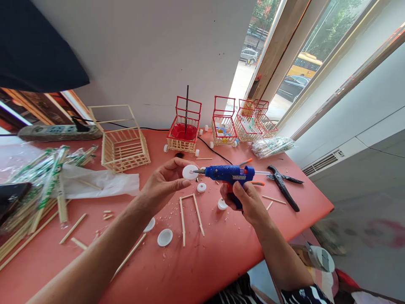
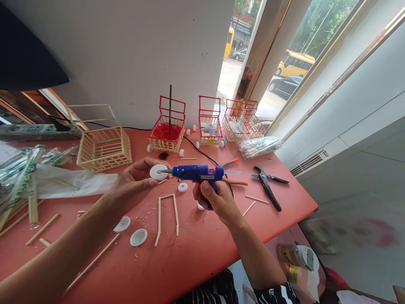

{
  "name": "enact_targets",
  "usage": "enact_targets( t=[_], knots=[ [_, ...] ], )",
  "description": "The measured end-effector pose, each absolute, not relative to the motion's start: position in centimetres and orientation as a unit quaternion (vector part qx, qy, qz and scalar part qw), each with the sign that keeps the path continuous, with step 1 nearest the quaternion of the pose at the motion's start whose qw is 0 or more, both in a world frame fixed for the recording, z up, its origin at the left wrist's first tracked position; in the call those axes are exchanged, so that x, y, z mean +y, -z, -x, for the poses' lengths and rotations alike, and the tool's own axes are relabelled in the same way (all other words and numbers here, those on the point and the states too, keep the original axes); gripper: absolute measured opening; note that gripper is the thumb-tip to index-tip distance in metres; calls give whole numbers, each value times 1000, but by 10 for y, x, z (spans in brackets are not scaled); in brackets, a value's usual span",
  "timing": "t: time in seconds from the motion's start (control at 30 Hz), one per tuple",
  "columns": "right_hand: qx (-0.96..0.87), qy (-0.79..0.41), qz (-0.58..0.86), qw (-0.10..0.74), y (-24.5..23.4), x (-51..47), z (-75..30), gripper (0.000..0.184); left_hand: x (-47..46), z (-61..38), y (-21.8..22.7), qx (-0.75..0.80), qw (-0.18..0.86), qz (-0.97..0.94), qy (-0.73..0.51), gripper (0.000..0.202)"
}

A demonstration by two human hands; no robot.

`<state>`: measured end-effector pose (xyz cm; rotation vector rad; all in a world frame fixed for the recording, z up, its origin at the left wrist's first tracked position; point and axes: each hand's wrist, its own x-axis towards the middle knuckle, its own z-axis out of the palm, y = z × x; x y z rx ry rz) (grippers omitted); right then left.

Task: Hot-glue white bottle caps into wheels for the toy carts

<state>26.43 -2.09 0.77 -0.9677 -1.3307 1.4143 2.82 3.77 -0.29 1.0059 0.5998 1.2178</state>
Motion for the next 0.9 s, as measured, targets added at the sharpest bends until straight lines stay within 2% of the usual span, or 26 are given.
enact_targets(
  t=[0.9],
  knots=[
    [-534,-580,397,470,-9,-21,-262,55,36,-27,-2,274,651,-455,-542,36]
  ],
)
